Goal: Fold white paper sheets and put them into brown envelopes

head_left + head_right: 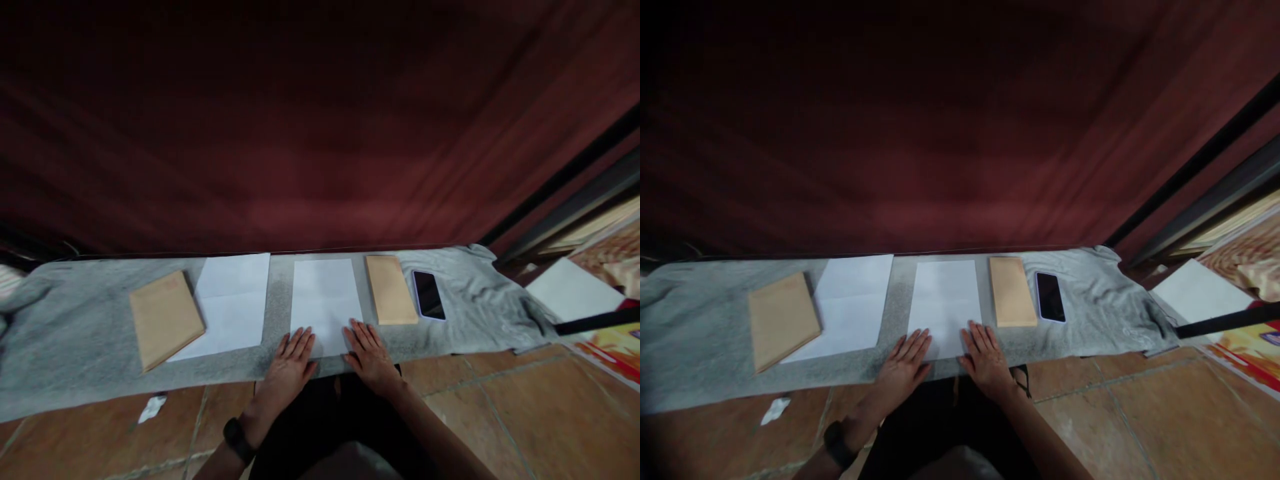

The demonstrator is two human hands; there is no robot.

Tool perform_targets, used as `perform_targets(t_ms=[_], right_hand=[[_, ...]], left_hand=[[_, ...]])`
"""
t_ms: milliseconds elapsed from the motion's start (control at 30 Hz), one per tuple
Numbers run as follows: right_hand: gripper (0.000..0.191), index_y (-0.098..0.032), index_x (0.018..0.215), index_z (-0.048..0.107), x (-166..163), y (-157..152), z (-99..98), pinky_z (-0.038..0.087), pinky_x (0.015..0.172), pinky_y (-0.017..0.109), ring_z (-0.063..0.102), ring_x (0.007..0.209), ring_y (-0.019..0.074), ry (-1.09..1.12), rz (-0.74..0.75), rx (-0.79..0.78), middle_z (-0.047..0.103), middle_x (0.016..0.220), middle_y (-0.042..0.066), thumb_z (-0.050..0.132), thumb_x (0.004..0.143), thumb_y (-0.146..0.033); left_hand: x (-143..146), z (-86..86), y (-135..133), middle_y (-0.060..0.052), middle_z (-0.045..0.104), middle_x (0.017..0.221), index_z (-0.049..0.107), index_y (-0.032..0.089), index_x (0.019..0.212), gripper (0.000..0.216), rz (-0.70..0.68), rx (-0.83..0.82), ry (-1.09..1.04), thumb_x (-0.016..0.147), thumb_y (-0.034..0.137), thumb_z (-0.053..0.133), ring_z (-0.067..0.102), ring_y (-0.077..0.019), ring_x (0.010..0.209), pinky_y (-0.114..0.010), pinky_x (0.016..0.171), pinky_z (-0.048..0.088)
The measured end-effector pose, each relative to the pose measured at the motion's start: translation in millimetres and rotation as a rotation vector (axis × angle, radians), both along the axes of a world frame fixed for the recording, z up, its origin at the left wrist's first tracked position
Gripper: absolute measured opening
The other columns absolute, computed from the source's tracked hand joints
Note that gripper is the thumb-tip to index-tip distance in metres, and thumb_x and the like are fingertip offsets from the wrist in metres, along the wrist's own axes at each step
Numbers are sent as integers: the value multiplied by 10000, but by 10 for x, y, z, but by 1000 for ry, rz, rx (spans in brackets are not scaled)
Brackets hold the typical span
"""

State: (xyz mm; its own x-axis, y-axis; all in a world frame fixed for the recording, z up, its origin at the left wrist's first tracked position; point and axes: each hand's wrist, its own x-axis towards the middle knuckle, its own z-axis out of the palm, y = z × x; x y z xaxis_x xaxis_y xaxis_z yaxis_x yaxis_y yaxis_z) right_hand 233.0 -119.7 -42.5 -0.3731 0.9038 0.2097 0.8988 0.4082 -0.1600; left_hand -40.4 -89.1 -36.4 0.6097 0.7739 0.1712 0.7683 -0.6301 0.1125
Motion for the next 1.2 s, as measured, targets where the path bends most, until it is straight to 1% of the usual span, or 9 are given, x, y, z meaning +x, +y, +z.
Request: perform_targets(t_ms=[233,333,467,567,733,833,933,1067,1200], right_hand=[[542,-153,1510,430,-70,-59,6,328,1195,502,384,1457,283,51,-46,-24,398,1585,154,499,1004,-333],[528,-144,1496,448,-103,-73,1,325,1195,515,402,1446,289,72,-57,-7,429,1563,165,511,993,-291],[515,-159,1470,482,-78,-90,4,350,1184,525,443,1417,283,141,-33,-2,482,1529,154,540,965,-243],[504,-200,1435,532,25,-128,23,391,1170,490,499,1373,245,226,19,-49,540,1489,105,538,933,-149],[526,-293,1310,657,258,-276,19,443,1136,469,577,1296,210,397,74,-137,645,1378,40,504,884,-27],[383,-297,1196,726,326,-356,13,497,1079,445,653,1186,208,525,80,-206,727,1238,31,536,926,-104],[246,-294,1113,758,308,-379,65,549,1004,406,694,1099,214,620,65,-288,763,1139,23,566,966,-250],[296,-292,1126,751,229,-344,211,567,965,410,707,1079,236,685,-10,-388,762,1143,28,508,1000,-405],[343,-277,1050,767,215,-307,306,576,933,400,722,1028,242,741,-85,-373,774,1101,34,495,994,-477]], left_hand=[[127,243,19,-121,514,1509,535,165,1428,527,35,-192,99,907,120,477,448,-257,1426,-463,1177,365],[197,317,4,-137,517,1504,567,150,1397,516,86,-227,109,889,89,499,458,-280,1417,-479,1169,369],[182,356,-15,-116,596,1433,641,167,1305,433,129,-226,37,921,66,467,539,-250,1347,-443,1156,390],[98,385,-107,-91,661,1354,678,191,1231,374,117,-203,-55,955,92,446,602,-239,1269,-439,1109,437],[-109,392,-424,-52,757,1136,727,242,1086,272,80,-193,-246,1005,258,467,694,-231,1070,-441,1004,511],[-265,327,-529,-34,763,1120,737,274,1065,200,95,-208,-389,957,289,569,696,-220,1060,-422,987,535],[-392,241,-466,-36,752,1163,746,274,1045,211,157,-264,-550,906,215,598,679,-209,1119,-407,1006,542],[-425,176,-237,-40,735,1215,758,268,1019,263,178,-341,-641,869,153,576,618,-221,1241,-468,1107,469],[-390,176,-115,-56,765,1132,765,239,992,203,234,-446,-688,901,307,597,663,-238,1163,-454,1062,505]])
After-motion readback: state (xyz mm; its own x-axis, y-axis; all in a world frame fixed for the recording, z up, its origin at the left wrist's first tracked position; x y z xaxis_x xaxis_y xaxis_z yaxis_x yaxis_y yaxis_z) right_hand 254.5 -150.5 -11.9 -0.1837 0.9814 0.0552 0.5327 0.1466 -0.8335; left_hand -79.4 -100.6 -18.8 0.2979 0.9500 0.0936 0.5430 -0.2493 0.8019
